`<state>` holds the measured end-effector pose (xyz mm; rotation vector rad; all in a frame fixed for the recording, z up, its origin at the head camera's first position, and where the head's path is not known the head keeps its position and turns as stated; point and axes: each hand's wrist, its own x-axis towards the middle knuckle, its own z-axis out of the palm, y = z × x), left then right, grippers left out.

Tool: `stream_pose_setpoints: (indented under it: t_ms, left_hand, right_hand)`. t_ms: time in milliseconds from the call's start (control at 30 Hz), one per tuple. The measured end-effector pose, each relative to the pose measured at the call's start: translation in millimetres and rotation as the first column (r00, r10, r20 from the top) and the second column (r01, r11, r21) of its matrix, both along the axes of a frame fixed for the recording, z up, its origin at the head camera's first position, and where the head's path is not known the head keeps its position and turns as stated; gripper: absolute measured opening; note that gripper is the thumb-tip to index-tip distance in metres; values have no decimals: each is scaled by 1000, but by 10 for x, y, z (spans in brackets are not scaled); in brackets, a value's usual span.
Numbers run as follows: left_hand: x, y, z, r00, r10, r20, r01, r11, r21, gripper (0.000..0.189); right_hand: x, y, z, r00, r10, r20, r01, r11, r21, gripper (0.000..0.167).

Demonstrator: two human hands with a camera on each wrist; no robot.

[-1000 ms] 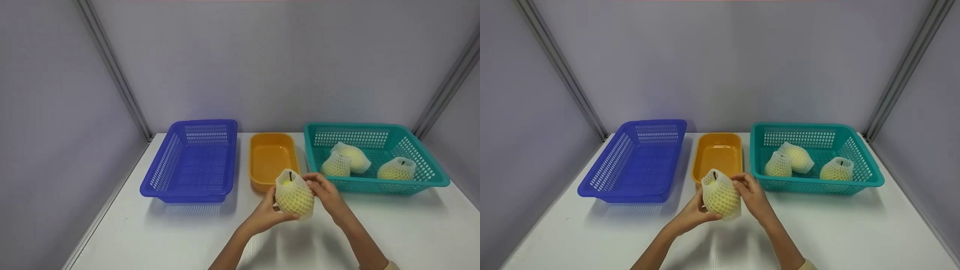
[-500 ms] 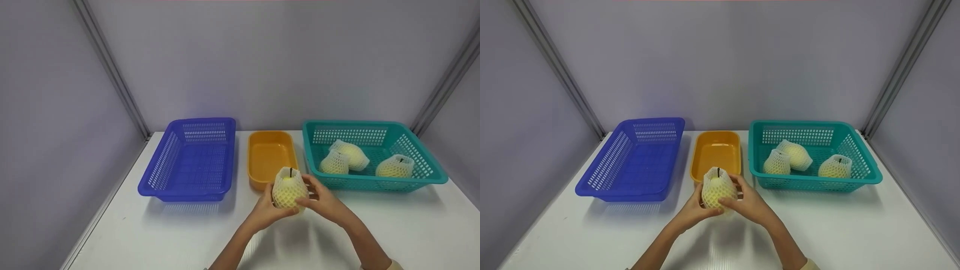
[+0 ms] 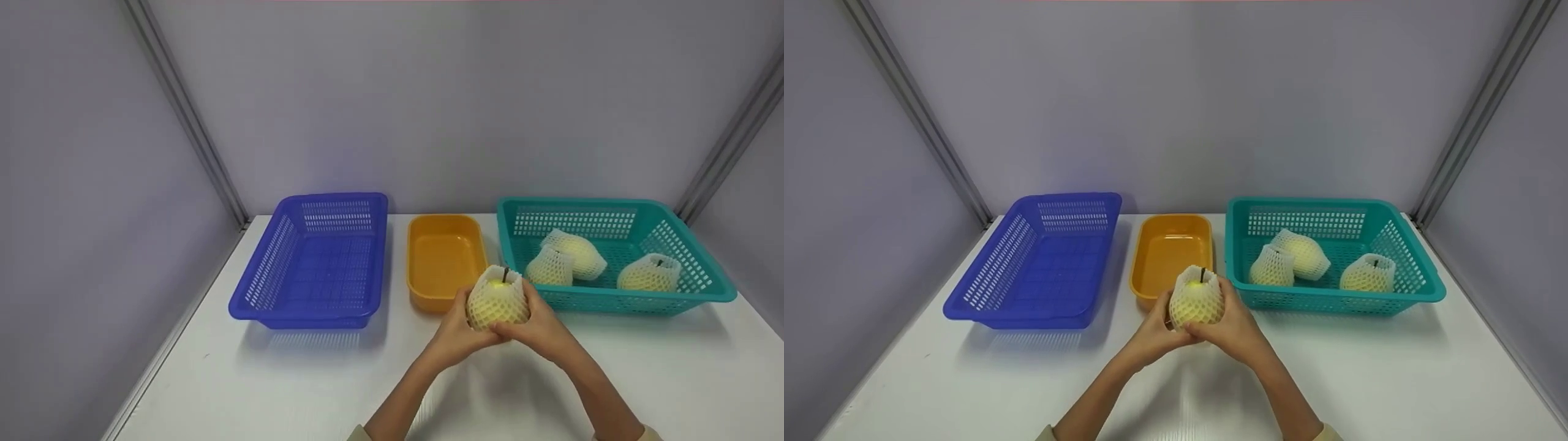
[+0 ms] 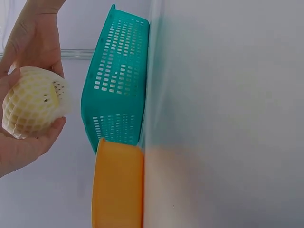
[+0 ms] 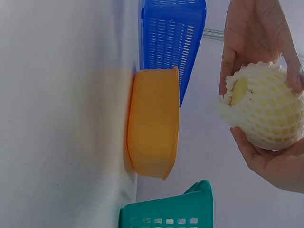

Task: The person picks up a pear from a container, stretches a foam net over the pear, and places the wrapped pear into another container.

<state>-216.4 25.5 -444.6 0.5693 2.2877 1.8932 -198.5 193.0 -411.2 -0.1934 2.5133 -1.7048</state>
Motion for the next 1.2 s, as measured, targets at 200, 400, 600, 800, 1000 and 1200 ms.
stream_pose_setpoints:
  t_ms: [200, 400, 600, 800, 1000, 1200]
  left_hand:
    - [-85, 162, -32, 990, -64, 122, 55, 995, 78, 71]
    - [-161, 277, -166, 963, -173, 205, 156, 983, 98, 63]
    - [-242, 478, -288, 947, -100, 305, 108, 994, -10, 53]
    - [-364, 710, -380, 916, -8, 401, -19, 998, 63, 61]
    - [-493, 929, -343, 861, 111, 496, -169, 983, 73, 71]
    - [-583, 1092, -302, 848, 173, 502, -251, 963, 93, 73]
  right_hand:
    - [-3, 101, 50, 989, -144, -14, 145, 989, 29, 98]
    - [-3, 235, 75, 956, -279, -91, 279, 960, -10, 92]
    - [9, 335, 91, 919, -377, -118, 370, 926, -76, 89]
    - [0, 373, 96, 914, -390, -117, 381, 920, -92, 87]
    - [8, 394, 115, 909, -399, -122, 387, 915, -116, 87]
    - [25, 402, 148, 906, -406, -120, 392, 912, -121, 88]
